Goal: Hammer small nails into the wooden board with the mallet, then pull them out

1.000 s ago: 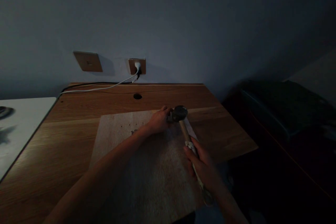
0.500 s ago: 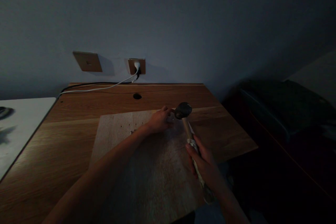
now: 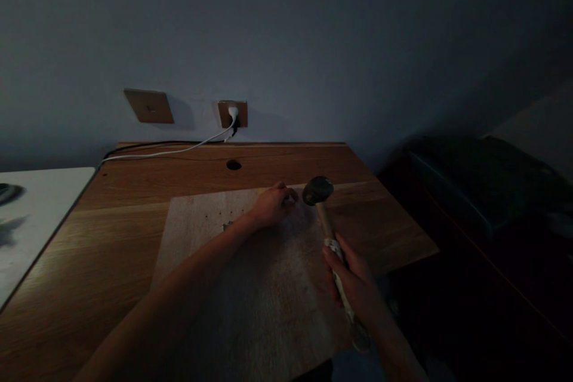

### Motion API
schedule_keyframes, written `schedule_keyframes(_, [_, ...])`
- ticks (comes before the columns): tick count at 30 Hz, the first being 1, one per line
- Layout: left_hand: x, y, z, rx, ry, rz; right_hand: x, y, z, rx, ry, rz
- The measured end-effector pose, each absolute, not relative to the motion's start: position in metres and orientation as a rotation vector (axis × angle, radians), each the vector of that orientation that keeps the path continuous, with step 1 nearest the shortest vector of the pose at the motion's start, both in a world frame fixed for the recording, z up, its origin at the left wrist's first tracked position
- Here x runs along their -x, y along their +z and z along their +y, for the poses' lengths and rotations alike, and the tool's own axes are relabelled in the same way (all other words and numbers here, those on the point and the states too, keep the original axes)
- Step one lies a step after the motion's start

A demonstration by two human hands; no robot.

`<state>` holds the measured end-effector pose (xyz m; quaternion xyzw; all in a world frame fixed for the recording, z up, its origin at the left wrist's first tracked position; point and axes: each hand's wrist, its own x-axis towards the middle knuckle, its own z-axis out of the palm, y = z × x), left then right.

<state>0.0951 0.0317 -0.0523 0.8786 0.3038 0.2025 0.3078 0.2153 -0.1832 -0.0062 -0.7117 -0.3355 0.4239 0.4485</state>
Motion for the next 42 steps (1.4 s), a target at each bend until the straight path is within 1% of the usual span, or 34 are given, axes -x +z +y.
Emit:
schedule_keyframes(16, [-0.0959, -0.0577, 0.0300, -2.332, 0.601, 0.815, -0.2136, -0.0024, -0.1766, 1.750, 1.048, -0.890])
schedule_keyframes(23, [-0.0976, -0.0569, 0.0280, -2.341, 0.634, 0.877, -0.2207, -0.0109, -0.1754, 1.804, 1.086, -0.994])
schedule_keyframes(28, [-0.0961, -0.0519, 0.0288, -2.327, 0.562, 0.851, -0.2196, -0.0075, -0.1786, 1.793, 1.061, -0.865])
schedule_keyframes(32, [-0.0950, -0.0523, 0.0308, -2.303, 0.601, 0.785, -0.2193, -0.0051, -0.1804, 1.785, 1.060, -0.801])
schedule_keyframes(42, [-0.0960, -0.0583, 0.0282, -2.382, 0.592, 0.886, -0.2164, -0.0112, -0.1757, 1.792, 1.077, -0.962])
